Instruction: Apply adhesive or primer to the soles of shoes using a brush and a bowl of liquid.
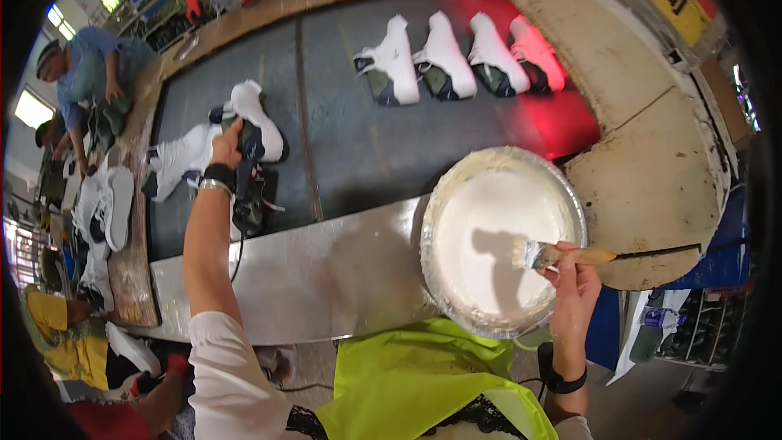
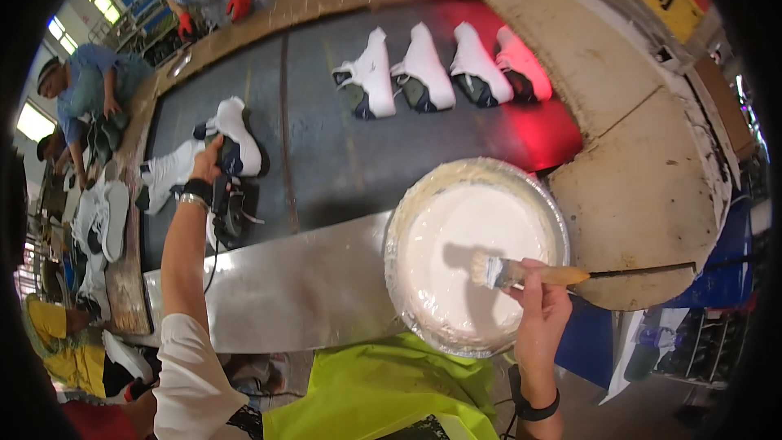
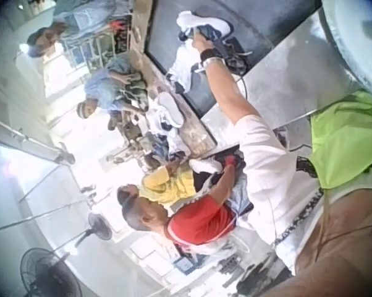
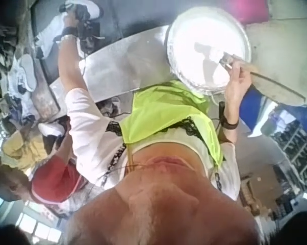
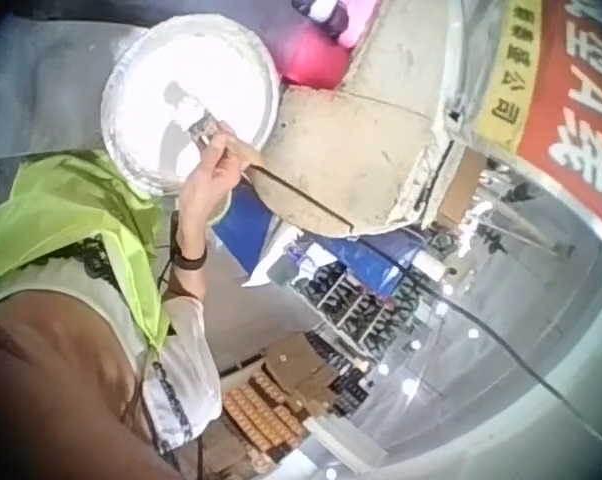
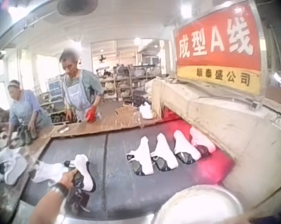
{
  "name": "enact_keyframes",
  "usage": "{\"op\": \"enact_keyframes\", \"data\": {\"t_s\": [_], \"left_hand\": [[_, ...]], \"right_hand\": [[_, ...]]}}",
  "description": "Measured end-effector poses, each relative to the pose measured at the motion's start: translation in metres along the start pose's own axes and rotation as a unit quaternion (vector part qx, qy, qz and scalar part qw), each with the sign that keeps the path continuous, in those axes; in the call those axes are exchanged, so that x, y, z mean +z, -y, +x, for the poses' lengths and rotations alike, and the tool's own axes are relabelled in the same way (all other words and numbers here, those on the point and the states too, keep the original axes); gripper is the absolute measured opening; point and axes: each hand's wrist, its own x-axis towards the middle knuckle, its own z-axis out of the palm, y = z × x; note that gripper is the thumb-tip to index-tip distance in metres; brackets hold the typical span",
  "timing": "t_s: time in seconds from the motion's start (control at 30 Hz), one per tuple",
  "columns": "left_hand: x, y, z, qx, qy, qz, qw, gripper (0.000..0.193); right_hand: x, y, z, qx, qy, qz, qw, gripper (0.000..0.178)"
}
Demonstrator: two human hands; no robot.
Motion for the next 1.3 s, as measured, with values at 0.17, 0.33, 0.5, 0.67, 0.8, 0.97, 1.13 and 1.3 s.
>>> {"op": "enact_keyframes", "data": {"t_s": [0.17,0.33,0.5,0.67,0.8,0.97,1.13,1.3], "left_hand": [[-0.001,-0.004,-0.097,0.023,0.187,-0.01,0.982,0.033],[-0.031,0.018,-0.25,-0.006,0.206,-0.062,0.977,0.031],[-0.113,0.117,-0.313,0.001,0.091,0.141,0.986,0.033],[-0.138,0.131,-0.332,-0.087,0.061,0.168,0.98,0.063],[-0.12,0.141,-0.325,0.124,0.097,0.371,0.915,0.092],[-0.104,0.126,-0.329,0.08,0.116,0.386,0.912,0.103],[-0.085,0.103,-0.336,0.128,0.07,0.455,0.878,0.103],[-0.045,0.096,-0.376,0.471,-0.036,0.67,0.573,0.098]], "right_hand": [[0.0,0.011,-0.015,-0.017,0.009,0.018,1.0,0.02],[0.002,0.017,-0.025,-0.022,0.041,0.04,0.998,0.022],[-0.008,0.014,-0.037,-0.049,0.048,0.048,0.996,0.027],[0.006,0.014,-0.049,-0.042,0.067,0.043,0.996,0.029],[0.006,0.011,-0.062,-0.037,0.081,0.072,0.993,0.029],[0.0,0.003,-0.073,-0.03,0.081,0.099,0.991,0.029],[0.001,0.011,-0.08,-0.025,0.107,0.071,0.991,0.026],[-0.01,0.016,-0.089,-0.047,0.099,0.073,0.991,0.026]]}}
